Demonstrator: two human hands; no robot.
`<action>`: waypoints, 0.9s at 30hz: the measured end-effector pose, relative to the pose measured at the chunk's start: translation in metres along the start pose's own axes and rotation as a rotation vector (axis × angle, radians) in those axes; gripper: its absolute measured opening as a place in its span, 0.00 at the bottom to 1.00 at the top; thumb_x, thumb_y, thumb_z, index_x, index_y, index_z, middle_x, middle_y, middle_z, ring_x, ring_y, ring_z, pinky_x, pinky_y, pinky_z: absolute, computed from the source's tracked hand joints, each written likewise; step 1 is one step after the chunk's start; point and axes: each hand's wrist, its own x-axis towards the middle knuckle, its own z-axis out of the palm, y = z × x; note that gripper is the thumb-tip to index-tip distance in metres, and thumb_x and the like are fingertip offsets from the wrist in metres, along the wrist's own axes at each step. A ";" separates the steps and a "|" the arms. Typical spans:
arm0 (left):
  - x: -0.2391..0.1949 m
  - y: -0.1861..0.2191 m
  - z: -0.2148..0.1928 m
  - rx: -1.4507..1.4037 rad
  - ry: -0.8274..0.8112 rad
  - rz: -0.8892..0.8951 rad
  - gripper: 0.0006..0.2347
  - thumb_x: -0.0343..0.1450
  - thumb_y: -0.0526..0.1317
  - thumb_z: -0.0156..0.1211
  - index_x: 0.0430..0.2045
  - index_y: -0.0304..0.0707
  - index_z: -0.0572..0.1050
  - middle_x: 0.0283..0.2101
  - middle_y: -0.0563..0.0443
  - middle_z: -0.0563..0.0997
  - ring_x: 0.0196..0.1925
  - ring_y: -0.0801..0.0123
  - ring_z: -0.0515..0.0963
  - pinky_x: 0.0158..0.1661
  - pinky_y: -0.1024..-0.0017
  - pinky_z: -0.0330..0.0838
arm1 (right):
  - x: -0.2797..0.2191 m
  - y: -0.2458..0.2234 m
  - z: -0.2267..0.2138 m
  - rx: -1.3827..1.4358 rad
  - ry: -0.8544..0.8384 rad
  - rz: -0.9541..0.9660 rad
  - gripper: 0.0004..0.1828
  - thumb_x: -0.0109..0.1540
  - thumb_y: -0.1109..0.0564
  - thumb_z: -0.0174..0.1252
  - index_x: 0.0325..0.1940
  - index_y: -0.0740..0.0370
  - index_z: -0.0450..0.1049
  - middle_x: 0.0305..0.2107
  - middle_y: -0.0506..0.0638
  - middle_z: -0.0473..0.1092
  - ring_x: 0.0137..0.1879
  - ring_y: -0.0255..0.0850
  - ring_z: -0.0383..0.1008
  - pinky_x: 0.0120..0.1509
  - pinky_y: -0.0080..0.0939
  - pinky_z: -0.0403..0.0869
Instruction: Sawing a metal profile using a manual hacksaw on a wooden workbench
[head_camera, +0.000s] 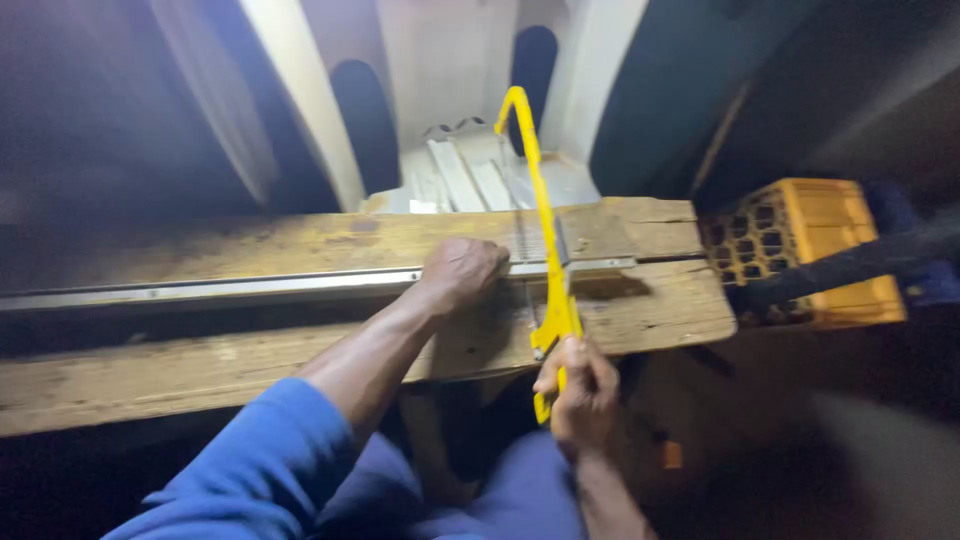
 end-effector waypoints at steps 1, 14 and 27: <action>0.000 0.002 0.003 0.020 0.020 -0.022 0.07 0.72 0.40 0.51 0.27 0.46 0.77 0.31 0.49 0.85 0.34 0.45 0.86 0.25 0.49 0.76 | -0.001 -0.002 -0.001 0.021 -0.020 -0.022 0.33 0.74 0.44 0.42 0.15 0.57 0.66 0.12 0.48 0.68 0.22 0.37 0.66 0.37 0.40 0.67; 0.002 0.008 -0.043 -0.046 -0.179 -0.099 0.11 0.77 0.39 0.44 0.35 0.42 0.79 0.35 0.43 0.85 0.38 0.48 0.85 0.37 0.52 0.81 | -0.001 -0.015 0.008 0.038 -0.002 0.073 0.32 0.73 0.43 0.38 0.18 0.58 0.65 0.15 0.50 0.64 0.23 0.40 0.69 0.31 0.40 0.69; 0.007 0.007 -0.024 -0.025 -0.075 -0.105 0.10 0.74 0.43 0.50 0.35 0.44 0.80 0.38 0.44 0.86 0.41 0.42 0.86 0.35 0.48 0.80 | -0.032 -0.049 -0.024 0.138 -0.076 0.219 0.27 0.74 0.43 0.43 0.23 0.57 0.64 0.11 0.46 0.57 0.15 0.35 0.58 0.15 0.38 0.60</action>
